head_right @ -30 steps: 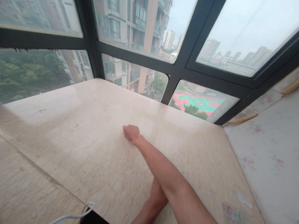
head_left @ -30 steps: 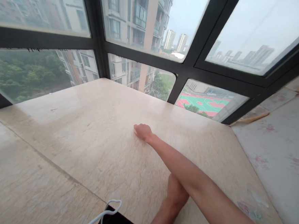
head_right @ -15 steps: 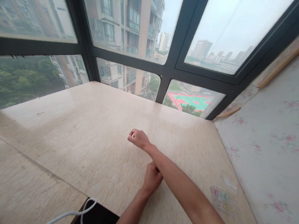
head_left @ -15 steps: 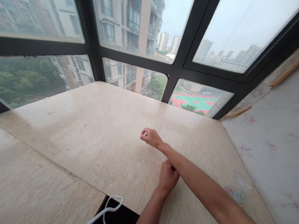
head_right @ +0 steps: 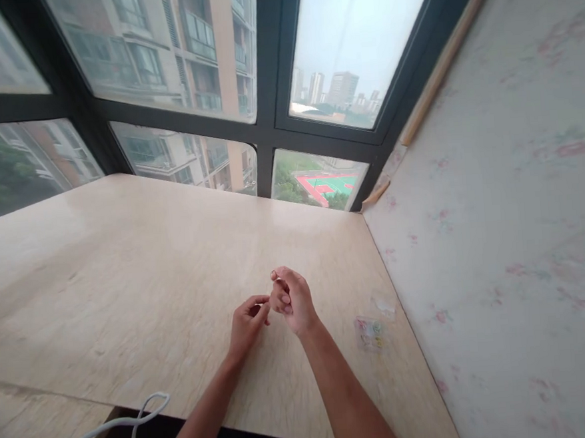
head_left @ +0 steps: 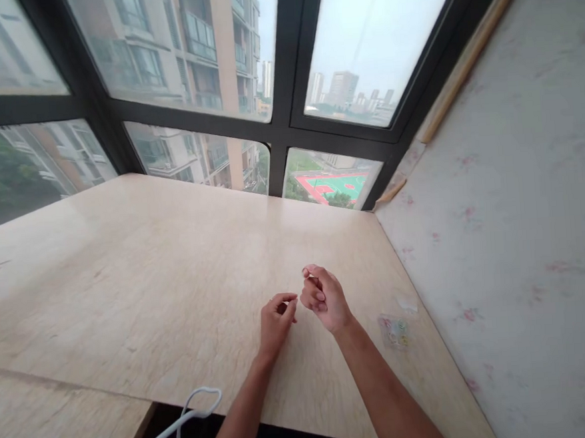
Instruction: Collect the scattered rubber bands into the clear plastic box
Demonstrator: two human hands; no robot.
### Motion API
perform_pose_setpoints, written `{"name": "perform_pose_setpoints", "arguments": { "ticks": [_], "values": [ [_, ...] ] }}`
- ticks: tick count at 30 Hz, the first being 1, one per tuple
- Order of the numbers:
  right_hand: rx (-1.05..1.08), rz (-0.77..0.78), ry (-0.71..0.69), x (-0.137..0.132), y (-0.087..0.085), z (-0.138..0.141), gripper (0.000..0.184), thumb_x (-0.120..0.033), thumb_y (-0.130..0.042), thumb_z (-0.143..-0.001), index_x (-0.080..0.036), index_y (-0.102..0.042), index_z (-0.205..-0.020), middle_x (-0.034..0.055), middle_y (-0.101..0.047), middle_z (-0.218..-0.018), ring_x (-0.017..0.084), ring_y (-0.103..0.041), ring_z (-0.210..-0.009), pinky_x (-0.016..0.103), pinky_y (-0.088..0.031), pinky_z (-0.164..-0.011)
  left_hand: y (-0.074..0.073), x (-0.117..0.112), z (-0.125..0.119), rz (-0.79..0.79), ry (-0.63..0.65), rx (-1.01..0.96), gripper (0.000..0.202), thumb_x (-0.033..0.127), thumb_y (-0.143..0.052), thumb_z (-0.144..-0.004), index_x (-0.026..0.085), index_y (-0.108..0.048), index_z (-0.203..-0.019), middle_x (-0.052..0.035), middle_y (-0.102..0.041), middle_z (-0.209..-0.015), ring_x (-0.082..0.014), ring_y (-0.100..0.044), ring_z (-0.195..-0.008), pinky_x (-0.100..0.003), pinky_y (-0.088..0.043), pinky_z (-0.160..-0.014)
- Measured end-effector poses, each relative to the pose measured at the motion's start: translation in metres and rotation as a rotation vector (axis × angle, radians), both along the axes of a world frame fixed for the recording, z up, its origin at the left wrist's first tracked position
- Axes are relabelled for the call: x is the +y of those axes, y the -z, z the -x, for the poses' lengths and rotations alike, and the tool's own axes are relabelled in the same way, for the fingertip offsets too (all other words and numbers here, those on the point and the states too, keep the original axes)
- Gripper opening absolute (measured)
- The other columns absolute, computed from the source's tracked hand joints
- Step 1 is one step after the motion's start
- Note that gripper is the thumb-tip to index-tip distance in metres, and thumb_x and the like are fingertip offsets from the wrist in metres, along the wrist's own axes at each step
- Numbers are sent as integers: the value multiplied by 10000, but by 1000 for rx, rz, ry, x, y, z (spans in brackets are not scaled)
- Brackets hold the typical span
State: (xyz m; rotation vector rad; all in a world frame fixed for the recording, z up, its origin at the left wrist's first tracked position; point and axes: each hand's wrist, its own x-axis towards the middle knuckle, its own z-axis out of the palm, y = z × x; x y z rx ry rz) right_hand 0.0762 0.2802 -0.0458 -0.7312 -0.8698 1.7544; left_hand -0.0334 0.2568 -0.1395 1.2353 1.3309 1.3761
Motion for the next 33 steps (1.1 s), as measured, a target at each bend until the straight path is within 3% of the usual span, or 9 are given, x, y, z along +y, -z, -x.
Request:
{"name": "perform_pose_setpoints", "arguments": {
  "ticks": [7, 14, 20, 28, 33],
  "values": [
    [-68, -28, 107, -32, -7, -51, 140, -299, -618, -784, -162, -589, -801, -126, -302, -376, 20, -165, -307, 180, -130, -341, -2, -2, -1, 33, -40, 45, 274, 381, -592, -776, 139, -673, -876, -7, -627, -629, -125, -585, -503, -221, -458, -503],
    [-181, 65, 254, -59, 12, -85, 201, -354, -639, -749, -164, -582, -779, -120, -304, -393, 18, -161, -330, 169, -121, -342, -7, -6, -4, 70, -76, 113, 299, 388, -592, -789, 129, -675, -914, -8, -619, -612, -134, -593, -531, -232, -469, -532],
    [-284, 125, 288, -76, 28, -112, 244, -384, -622, -724, -181, -508, -651, -118, -261, -399, 20, -125, -345, 170, -84, -343, -4, -6, -6, 79, -102, 106, 304, 387, -622, -768, 130, -672, -922, -28, -656, -704, -119, -581, -546, -226, -467, -536],
    [-575, 118, 443, -103, 56, -171, 202, -355, -603, -721, -170, -550, -659, -98, -236, -464, 41, -144, -412, 186, -107, -386, -8, -16, -9, 81, -123, 177, 304, 401, -614, -777, 135, -680, -907, -20, -641, -660, -127, -578, -547, -227, -462, -526],
    [-936, -61, 569, -113, 53, -195, 223, -380, -593, -776, -169, -617, -707, -61, -269, -522, 77, -231, -461, 213, -191, -420, -7, -26, -10, 91, -119, 233, 309, 415, -619, -769, 146, -681, -906, -12, -634, -629, -138, -587, -544, -230, -472, -517]
  ]
}}
